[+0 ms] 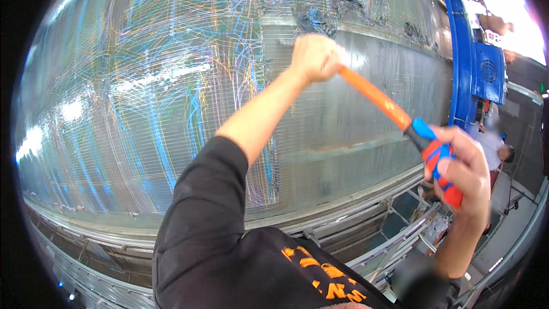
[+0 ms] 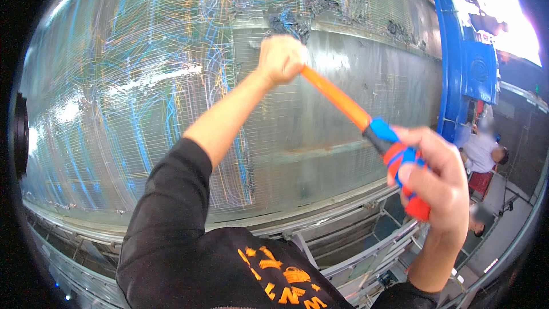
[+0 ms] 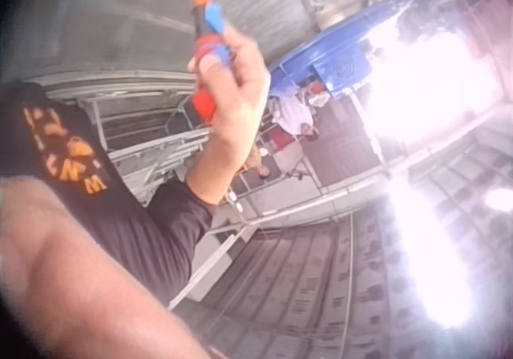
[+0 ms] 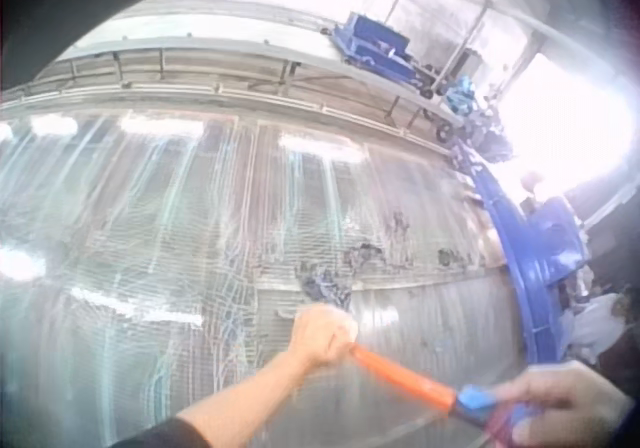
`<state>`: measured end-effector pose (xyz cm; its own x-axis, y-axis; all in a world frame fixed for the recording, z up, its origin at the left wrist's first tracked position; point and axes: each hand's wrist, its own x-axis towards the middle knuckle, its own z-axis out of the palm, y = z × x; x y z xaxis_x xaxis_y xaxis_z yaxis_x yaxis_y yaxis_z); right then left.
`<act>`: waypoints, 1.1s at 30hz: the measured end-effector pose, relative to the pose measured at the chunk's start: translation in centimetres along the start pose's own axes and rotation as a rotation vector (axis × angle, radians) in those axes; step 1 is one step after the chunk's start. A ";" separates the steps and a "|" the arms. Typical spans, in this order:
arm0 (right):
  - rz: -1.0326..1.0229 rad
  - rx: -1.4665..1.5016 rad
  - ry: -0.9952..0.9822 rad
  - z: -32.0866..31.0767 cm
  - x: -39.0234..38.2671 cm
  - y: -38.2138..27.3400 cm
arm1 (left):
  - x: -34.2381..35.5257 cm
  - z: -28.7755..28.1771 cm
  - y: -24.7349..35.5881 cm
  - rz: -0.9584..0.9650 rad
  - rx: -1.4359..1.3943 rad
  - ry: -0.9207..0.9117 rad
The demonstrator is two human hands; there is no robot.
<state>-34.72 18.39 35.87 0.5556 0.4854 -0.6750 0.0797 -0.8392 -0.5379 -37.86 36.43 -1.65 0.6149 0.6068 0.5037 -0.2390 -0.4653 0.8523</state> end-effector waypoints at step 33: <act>-0.049 -0.084 -0.078 -0.8 3.6 -3.8 | 1.3 -1.1 -2.6 0.035 0.147 0.127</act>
<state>-32.37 23.13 35.88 0.4840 0.5411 -0.6877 0.1759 -0.8300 -0.5293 -37.30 39.16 -3.06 0.5064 0.6604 0.5545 -0.1406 -0.5712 0.8087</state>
